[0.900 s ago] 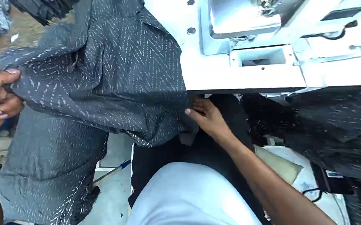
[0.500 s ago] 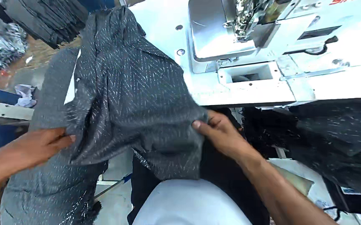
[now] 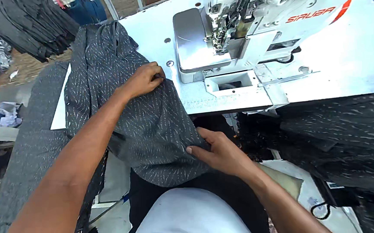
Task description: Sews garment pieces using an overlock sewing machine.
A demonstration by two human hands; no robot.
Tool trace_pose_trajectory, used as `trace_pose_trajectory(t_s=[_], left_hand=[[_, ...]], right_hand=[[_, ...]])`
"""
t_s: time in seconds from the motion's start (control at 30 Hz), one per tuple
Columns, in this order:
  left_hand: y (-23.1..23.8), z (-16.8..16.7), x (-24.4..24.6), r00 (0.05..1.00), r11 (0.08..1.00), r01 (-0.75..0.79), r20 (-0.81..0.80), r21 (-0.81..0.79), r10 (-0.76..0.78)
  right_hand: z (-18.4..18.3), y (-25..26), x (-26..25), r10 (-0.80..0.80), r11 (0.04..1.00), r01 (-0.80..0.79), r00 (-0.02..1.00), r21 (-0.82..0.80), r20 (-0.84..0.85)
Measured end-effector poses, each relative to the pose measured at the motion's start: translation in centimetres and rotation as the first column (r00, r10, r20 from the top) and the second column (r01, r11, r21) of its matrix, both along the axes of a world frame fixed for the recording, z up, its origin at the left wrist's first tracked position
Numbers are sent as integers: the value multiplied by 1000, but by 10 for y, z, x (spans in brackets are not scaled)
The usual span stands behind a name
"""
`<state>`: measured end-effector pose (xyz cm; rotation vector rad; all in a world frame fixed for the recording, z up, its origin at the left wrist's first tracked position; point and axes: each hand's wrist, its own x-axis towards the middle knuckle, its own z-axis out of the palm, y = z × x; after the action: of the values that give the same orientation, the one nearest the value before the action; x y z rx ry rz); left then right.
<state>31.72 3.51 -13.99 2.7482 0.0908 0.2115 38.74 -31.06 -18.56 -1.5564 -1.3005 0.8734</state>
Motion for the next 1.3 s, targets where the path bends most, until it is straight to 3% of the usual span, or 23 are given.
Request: trace_pose_trajectory(t_s=[0.1, 0.13, 0.2, 0.27, 0.33, 0.4, 0.43, 0.5, 0.57, 0.6, 0.7, 0.8, 0.93, 1.2, 1.3], left_hand=[[-2, 23, -9, 956, 999, -42, 291, -19, 46], [-2, 38, -12, 928, 998, -53, 367, -40, 64], [-4, 63, -25, 905, 996, -86, 416, -24, 89], [-10, 75, -36, 937, 991, -115, 340, 75, 83], [-18, 75, -35, 978, 990, -63, 205, 128, 35], [-32, 67, -28, 985, 995, 0, 172, 104, -18], [-40, 64, -24, 975, 997, 28, 219, 72, -43], [-57, 63, -18, 941, 996, 83, 329, 13, -83], [-72, 63, -18, 931, 996, 90, 357, -12, -79], [-79, 61, -19, 933, 995, 98, 352, -29, -81], [-95, 57, -13, 936, 984, 174, 308, 25, -173], [-103, 55, -4, 922, 971, 205, 309, 120, -233], [-113, 55, -4, 907, 985, 161, 385, 59, -171], [-125, 59, -4, 896, 994, 83, 432, 72, -106], [-122, 79, -5, 960, 988, 68, 261, 137, -102]], right_hand=[[-33, -8, -4, 33, 973, -34, 999, -230, -7], [-34, -15, -3, 20, 975, -13, 999, -222, 30], [-18, -37, 10, -114, 990, 127, 975, -54, 193], [14, -59, 39, -336, 942, 295, 849, 161, 407], [42, -78, 63, -529, 848, 433, 658, 306, 536], [46, -96, 74, -585, 800, 487, 503, 351, 636], [43, -105, 75, -529, 834, 450, 489, 318, 694], [23, -129, 77, -319, 937, 308, 574, 162, 754], [-4, -162, 79, -174, 968, 250, 753, -31, 635], [-14, -174, 80, -147, 958, 264, 790, -114, 595], [-20, -173, 74, -85, 890, 376, 693, -258, 716], [0, -132, 58, -203, 897, 433, 584, -89, 786], [22, -67, 37, -504, 860, 437, 652, 263, 566], [21, 35, 44, -512, 801, 339, 815, 493, 271], [27, 37, 48, -492, 782, 337, 851, 525, 185]])
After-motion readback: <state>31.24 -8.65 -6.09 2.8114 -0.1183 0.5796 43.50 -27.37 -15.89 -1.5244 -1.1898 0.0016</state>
